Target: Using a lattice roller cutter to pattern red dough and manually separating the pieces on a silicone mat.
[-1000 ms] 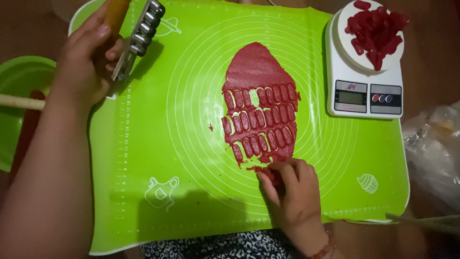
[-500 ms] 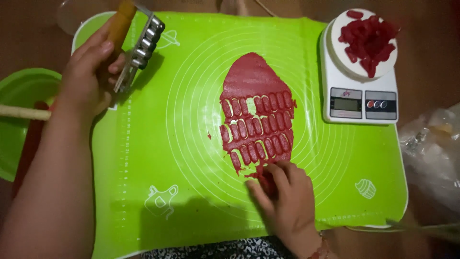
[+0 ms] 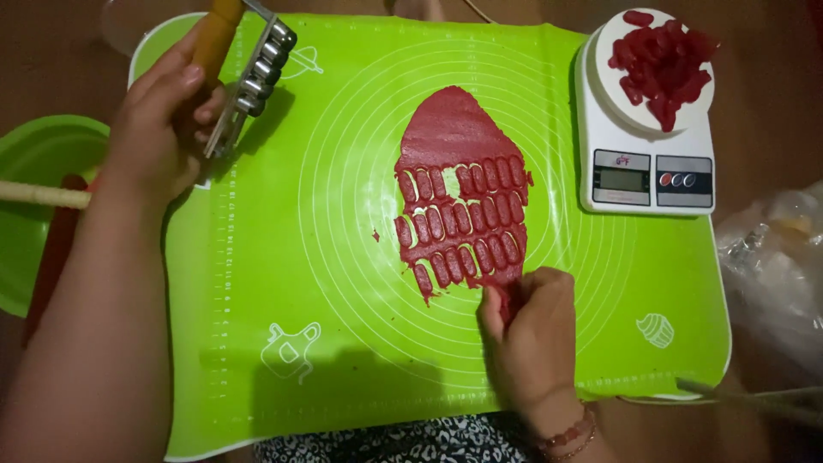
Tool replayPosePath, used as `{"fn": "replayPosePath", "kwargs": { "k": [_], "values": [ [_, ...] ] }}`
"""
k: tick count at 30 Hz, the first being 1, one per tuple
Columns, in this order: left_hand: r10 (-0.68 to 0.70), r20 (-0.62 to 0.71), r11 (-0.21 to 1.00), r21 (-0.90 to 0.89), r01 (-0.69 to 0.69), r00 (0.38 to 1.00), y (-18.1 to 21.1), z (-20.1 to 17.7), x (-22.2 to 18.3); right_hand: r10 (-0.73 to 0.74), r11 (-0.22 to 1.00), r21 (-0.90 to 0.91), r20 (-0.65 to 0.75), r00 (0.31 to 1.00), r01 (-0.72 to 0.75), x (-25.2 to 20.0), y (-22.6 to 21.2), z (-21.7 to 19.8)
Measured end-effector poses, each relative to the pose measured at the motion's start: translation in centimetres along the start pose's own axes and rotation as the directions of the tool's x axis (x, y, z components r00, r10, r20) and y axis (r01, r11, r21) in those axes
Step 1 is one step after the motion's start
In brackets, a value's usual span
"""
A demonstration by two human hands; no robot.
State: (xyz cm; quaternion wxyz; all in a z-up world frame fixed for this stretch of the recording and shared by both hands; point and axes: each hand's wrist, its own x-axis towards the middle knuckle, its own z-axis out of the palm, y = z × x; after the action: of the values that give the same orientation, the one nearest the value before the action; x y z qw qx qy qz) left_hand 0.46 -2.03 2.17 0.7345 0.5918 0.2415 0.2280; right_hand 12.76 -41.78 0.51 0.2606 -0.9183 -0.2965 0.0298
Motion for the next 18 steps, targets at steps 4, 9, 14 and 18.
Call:
{"fn": "replayPosePath", "kwargs": {
  "k": [4, 9, 14, 18],
  "values": [
    [0.03, 0.011, 0.999, -0.031, -0.03, 0.999, -0.1, -0.1, 0.3, 0.238, 0.97, 0.015, 0.156, 0.959, -0.243, 1.0, -1.0, -1.3],
    [0.008, 0.002, 0.999, -0.047, -0.008, 1.0, -0.2, -0.1, 0.0, 0.197, 0.98, -0.069, 0.164, 0.967, -0.188, 1.0, -0.7, -1.4],
    [0.026, 0.021, 0.999, -0.022, -0.025, 0.999, -0.1, 0.0, 0.0, -0.062, 0.996, -0.062, 0.109, 0.992, 0.069, -0.2, 2.7, -0.6],
    [0.038, -0.211, 0.867, 0.492, 0.072, 0.977, 1.2, 1.9, -0.8, -0.225, 0.974, -0.012, 0.092, 0.97, 0.227, -1.9, 4.9, -1.0]
  ]
}}
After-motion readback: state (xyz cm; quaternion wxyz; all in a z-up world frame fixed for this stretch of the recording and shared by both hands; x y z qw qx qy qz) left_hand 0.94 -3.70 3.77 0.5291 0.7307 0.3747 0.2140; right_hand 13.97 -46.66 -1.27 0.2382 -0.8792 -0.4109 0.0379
